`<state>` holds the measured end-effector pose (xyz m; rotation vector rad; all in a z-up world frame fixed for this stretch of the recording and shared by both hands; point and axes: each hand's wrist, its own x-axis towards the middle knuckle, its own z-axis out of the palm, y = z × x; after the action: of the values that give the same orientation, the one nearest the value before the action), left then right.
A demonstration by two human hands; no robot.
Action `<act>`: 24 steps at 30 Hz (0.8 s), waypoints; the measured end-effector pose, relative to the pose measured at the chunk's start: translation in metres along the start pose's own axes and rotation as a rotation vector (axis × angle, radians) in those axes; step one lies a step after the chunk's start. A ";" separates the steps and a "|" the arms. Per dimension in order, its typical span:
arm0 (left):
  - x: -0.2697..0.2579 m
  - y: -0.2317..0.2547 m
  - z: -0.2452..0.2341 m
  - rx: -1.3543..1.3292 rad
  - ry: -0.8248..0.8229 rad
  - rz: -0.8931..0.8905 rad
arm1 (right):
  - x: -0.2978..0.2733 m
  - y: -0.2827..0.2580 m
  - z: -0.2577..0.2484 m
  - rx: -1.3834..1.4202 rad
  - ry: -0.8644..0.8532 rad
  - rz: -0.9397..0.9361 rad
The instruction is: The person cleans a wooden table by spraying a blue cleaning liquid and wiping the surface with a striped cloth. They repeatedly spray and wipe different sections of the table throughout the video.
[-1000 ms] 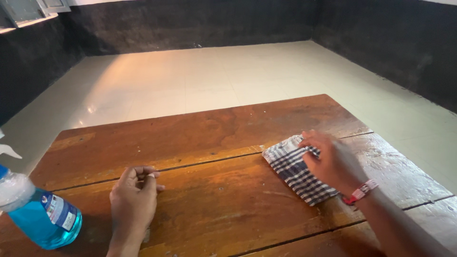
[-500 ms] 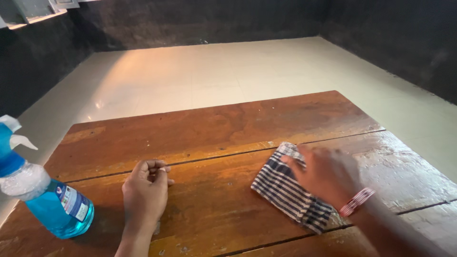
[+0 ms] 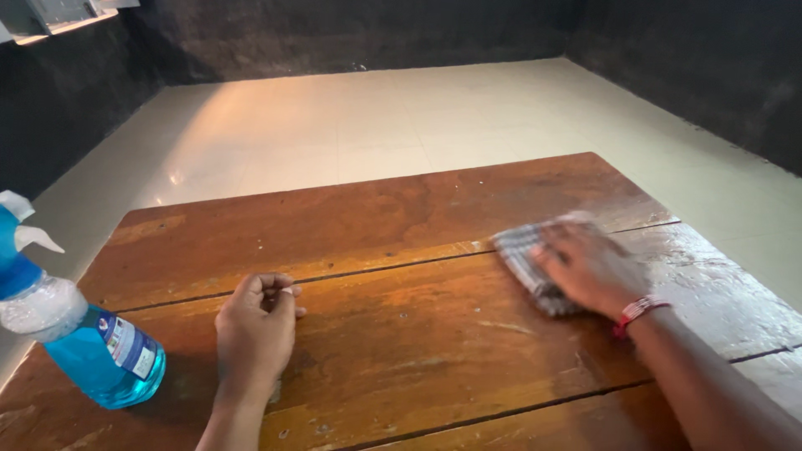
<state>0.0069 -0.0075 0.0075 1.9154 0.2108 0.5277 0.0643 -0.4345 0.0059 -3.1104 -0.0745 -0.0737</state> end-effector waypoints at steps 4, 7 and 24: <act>-0.002 -0.001 0.002 0.028 -0.006 0.000 | -0.003 0.004 -0.002 0.015 0.017 0.248; -0.001 -0.002 0.002 0.057 -0.001 0.041 | -0.016 -0.027 -0.008 0.028 -0.015 0.097; -0.004 0.002 0.002 0.083 0.006 0.082 | -0.019 -0.015 -0.029 -0.161 -0.139 0.266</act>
<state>0.0040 -0.0120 0.0077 2.0100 0.1601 0.5873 0.0429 -0.4211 0.0348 -3.2464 0.3585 0.1503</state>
